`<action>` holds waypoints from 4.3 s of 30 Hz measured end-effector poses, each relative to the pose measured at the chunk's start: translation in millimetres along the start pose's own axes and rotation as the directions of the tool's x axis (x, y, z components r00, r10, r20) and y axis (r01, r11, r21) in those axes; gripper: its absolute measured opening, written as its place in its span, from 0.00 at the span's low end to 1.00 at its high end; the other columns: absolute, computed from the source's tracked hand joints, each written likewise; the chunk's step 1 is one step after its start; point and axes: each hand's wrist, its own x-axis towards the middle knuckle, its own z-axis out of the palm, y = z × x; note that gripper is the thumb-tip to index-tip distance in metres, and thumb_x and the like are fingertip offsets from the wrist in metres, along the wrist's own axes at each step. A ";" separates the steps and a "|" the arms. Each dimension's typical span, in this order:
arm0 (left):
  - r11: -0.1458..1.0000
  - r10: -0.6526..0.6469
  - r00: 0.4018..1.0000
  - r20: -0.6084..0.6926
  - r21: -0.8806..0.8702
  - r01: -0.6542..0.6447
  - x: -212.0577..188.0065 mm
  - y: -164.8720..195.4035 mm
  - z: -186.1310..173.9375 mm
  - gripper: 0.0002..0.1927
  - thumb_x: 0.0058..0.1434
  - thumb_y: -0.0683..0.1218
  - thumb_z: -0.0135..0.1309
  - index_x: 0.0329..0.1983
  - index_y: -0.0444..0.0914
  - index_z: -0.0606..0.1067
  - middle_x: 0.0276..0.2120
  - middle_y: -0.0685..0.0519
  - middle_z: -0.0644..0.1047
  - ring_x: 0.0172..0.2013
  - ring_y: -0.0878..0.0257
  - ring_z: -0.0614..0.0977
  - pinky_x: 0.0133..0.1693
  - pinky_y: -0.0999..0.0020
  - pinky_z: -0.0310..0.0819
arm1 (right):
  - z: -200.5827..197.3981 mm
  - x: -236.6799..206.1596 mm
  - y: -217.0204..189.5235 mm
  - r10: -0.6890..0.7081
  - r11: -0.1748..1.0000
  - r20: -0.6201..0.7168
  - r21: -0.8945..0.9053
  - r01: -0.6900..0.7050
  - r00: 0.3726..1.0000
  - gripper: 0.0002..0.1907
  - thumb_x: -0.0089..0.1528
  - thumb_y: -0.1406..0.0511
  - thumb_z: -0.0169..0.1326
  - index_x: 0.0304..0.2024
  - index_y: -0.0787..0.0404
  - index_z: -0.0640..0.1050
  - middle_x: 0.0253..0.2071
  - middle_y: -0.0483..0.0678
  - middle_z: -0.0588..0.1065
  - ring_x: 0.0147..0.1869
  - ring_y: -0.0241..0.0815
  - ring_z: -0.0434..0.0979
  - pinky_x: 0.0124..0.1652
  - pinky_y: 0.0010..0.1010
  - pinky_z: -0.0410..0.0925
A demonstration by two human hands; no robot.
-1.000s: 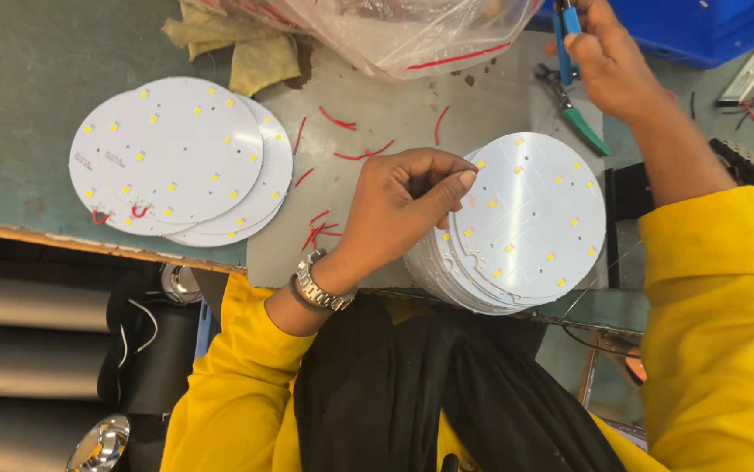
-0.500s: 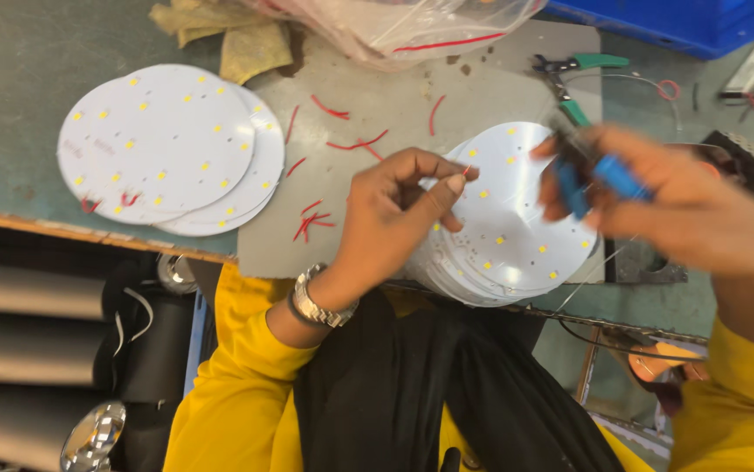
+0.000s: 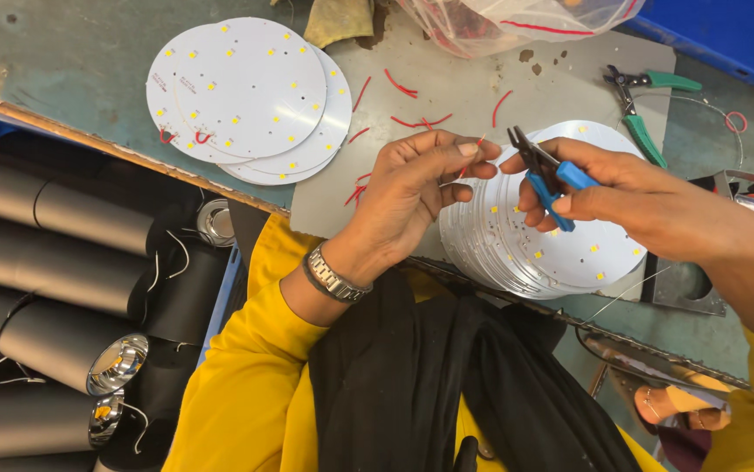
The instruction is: The person solders red wire leads onto round LED light PCB discs at a workbench. They dip wire ends in flux, position each wire on a pad, solder it with a soldering iron, trim excess wire with pliers, and stack the finished discs on the bench.
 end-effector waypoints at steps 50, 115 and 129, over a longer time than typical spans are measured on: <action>0.929 0.252 0.963 0.097 0.253 -0.269 0.8 -5.7 -2.2 0.05 0.66 0.36 0.53 0.33 0.30 0.72 0.43 0.39 0.79 0.41 0.56 0.87 0.31 0.71 0.81 | 16.6 11.4 -30.8 0.072 0.870 0.009 -0.490 -0.058 0.997 0.36 0.51 0.55 0.64 0.61 0.53 0.73 0.38 0.43 0.76 0.41 0.34 0.78 0.44 0.28 0.73; 0.943 0.301 0.951 -0.067 0.170 -0.286 31.9 2.5 -48.1 0.06 0.68 0.38 0.53 0.39 0.28 0.76 0.42 0.44 0.81 0.43 0.55 0.86 0.40 0.61 0.86 | -6.0 83.2 -45.2 0.103 0.656 -0.142 -0.734 -0.175 0.984 0.29 0.51 0.46 0.65 0.51 0.51 0.77 0.30 0.46 0.77 0.35 0.42 0.77 0.37 0.36 0.70; 0.951 0.216 0.976 -0.035 0.235 -0.202 12.8 -6.8 -45.3 0.10 0.67 0.47 0.60 0.44 0.34 0.79 0.42 0.54 0.82 0.46 0.66 0.81 0.52 0.69 0.73 | -91.9 112.4 21.0 -0.030 0.206 -0.340 -0.922 -0.327 0.940 0.35 0.59 0.41 0.54 0.63 0.49 0.77 0.54 0.58 0.77 0.57 0.61 0.77 0.52 0.51 0.70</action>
